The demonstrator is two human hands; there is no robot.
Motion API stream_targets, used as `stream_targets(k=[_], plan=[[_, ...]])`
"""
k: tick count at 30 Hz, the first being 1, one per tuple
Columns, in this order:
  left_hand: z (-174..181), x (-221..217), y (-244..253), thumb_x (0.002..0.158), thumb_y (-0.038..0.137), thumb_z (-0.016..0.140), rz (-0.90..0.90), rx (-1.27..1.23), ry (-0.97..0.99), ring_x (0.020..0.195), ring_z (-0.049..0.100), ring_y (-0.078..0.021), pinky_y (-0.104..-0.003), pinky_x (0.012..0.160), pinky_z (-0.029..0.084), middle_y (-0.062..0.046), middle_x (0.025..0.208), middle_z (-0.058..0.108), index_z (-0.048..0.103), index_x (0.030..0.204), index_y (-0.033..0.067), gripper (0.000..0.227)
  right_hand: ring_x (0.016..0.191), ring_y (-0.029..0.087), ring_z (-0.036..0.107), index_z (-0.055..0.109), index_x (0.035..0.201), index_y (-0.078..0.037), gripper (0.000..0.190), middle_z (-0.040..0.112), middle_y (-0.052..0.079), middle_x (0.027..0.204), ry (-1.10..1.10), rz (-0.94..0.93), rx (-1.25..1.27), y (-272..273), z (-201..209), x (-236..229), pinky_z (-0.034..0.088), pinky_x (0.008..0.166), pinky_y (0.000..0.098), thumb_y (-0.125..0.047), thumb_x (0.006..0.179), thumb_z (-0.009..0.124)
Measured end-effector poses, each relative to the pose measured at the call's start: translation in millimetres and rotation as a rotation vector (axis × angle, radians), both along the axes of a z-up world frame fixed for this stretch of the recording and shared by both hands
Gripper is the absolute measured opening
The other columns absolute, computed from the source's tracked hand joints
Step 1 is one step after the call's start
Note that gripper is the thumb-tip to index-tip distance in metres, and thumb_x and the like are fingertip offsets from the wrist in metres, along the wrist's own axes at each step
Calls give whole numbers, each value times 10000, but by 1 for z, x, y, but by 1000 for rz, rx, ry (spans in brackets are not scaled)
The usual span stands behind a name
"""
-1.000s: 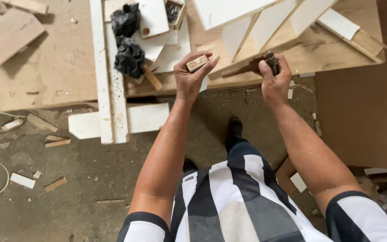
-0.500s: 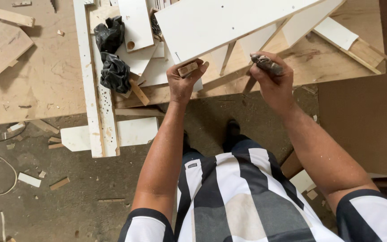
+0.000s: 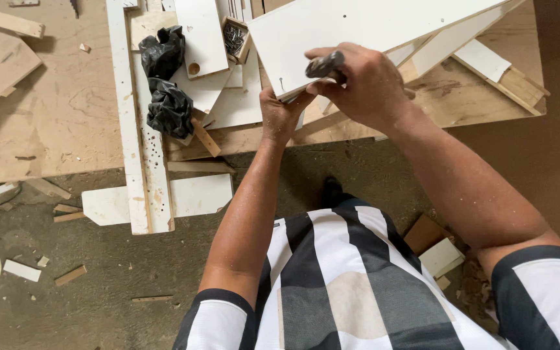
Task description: The person assembles a white wooden shelf unit by fitting pre-cut panels together by hand and then securing the joints with a hammer and nails.
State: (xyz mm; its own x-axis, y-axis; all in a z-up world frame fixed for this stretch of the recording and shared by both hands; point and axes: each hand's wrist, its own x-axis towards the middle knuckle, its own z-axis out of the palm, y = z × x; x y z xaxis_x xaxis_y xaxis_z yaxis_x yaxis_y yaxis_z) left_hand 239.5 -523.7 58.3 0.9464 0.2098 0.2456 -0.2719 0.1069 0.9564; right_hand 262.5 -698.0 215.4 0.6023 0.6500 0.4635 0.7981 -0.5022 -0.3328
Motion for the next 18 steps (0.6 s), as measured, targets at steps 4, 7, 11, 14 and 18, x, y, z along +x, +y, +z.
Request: stream_targets(k=[4,7,11,14,18], plan=[[-7,5,-1,866,187,869,-42,-67,-43,903,776,-138,-294,769,676,-48,968,794,762,1054,81,241,741,166,711,767,1204,-127,340,731,39,893,-43,-58,-105,11,-3,-2,577,606,315,-357,966,846],[-5,3,1,869,168,868,-42,-38,-52,917,778,-142,-300,777,682,-44,969,797,758,1051,88,227,711,153,699,795,1187,-158,257,723,29,875,-36,-89,-140,10,-6,-2,567,576,306,-253,956,854],[6,-1,5,861,129,883,-52,5,-50,901,781,-146,-303,785,674,-61,956,803,766,1041,74,221,685,146,684,806,1168,-172,256,715,28,861,-36,-96,-125,10,-8,-1,561,560,306,-213,926,875],[8,-2,9,868,221,864,-91,33,-81,890,791,-168,-333,809,690,-90,952,796,739,1058,33,296,671,137,675,805,1175,-176,244,710,21,846,-27,-104,-135,11,-8,-1,552,545,300,-200,938,859],[-18,-1,18,929,541,703,-138,-41,-93,834,743,-209,-361,741,650,-111,939,751,685,1098,-36,601,655,134,669,808,1182,-180,220,705,21,826,-28,-110,-147,12,-5,-3,541,521,301,-208,967,845]])
